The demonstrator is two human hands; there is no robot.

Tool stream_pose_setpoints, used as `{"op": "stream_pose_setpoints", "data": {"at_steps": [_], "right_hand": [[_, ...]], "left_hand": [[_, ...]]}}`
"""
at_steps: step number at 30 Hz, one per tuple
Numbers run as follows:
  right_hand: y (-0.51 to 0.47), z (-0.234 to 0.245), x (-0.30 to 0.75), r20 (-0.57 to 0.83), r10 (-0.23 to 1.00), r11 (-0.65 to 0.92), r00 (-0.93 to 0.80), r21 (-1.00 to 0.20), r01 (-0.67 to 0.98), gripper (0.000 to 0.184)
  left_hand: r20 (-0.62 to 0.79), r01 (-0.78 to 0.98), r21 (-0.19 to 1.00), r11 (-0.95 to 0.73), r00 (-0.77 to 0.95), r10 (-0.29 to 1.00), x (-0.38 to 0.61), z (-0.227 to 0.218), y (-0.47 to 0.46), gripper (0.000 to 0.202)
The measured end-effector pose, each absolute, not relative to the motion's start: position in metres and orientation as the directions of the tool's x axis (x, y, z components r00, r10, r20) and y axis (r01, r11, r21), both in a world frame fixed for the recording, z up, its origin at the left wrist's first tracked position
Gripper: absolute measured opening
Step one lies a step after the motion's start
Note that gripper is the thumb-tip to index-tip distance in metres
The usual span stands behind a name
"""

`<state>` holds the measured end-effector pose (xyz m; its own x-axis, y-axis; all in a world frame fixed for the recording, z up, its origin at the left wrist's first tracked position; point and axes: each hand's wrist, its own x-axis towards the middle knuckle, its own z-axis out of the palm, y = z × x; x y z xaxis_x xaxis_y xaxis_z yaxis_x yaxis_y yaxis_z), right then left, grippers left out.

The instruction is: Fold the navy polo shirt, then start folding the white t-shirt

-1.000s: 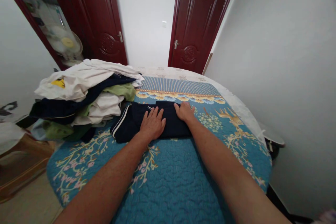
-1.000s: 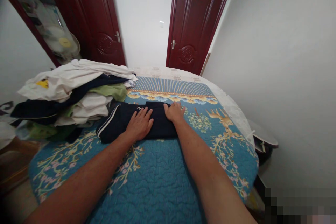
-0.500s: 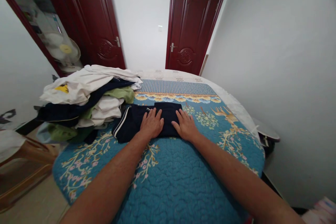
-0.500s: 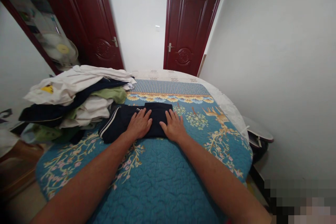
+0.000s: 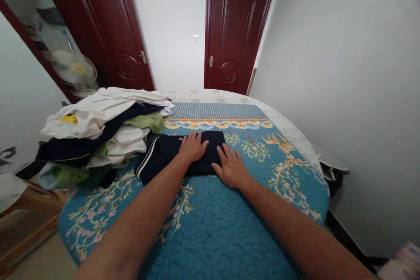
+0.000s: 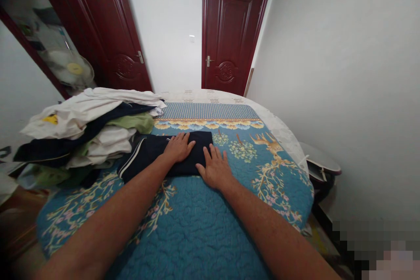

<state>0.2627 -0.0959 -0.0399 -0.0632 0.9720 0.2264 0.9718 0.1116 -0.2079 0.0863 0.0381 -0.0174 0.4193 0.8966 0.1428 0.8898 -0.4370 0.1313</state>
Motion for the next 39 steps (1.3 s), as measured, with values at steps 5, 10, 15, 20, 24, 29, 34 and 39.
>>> {"op": "stream_pose_setpoints", "data": {"at_steps": [5, 10, 15, 20, 24, 29, 34, 39], "right_hand": [[-0.095, -0.040, 0.264, 0.219, 0.973, 0.115, -0.065, -0.224, 0.968, 0.078], [-0.095, -0.041, 0.264, 0.225, 0.973, 0.111, -0.057, -0.234, 0.966, 0.078], [-0.096, -0.041, 0.264, 0.232, 0.971, 0.116, -0.062, -0.226, 0.967, 0.078], [-0.096, -0.042, 0.265, 0.219, 0.974, 0.113, -0.061, -0.238, 0.965, 0.078], [-0.097, -0.040, 0.265, 0.218, 0.974, 0.115, -0.060, -0.248, 0.962, 0.078], [-0.098, -0.040, 0.270, 0.241, 0.969, 0.121, -0.058, -0.255, 0.959, 0.072], [-0.089, -0.040, 0.288, 0.391, 0.920, 0.129, 0.017, -0.343, 0.931, 0.060], [-0.070, -0.027, 0.289, 0.612, 0.789, 0.319, -0.051, -0.338, 0.886, 0.058]], "left_hand": [[0.100, 0.926, 0.149, -0.348, 0.336, 0.937, 0.086, -0.020, 0.072, 0.072], [0.230, 0.938, 0.152, -0.312, 0.274, 0.934, 0.088, -0.017, 0.066, 0.065], [0.387, 0.884, 0.066, -0.463, 0.405, 0.828, 0.087, -0.017, 0.036, 0.062], [0.310, 0.851, 0.062, -0.521, 0.480, 0.821, 0.064, -0.028, -0.002, 0.072], [0.281, 0.860, 0.055, -0.507, 0.474, 0.834, 0.037, -0.036, -0.029, 0.081], [0.296, 0.872, 0.036, -0.488, 0.457, 0.839, 0.014, -0.041, -0.049, 0.082], [0.421, 0.853, 0.074, -0.516, 0.442, 0.792, 0.012, -0.034, -0.053, 0.067], [0.380, 0.766, 0.088, -0.636, 0.565, 0.733, 0.016, -0.032, -0.054, 0.068]]}}
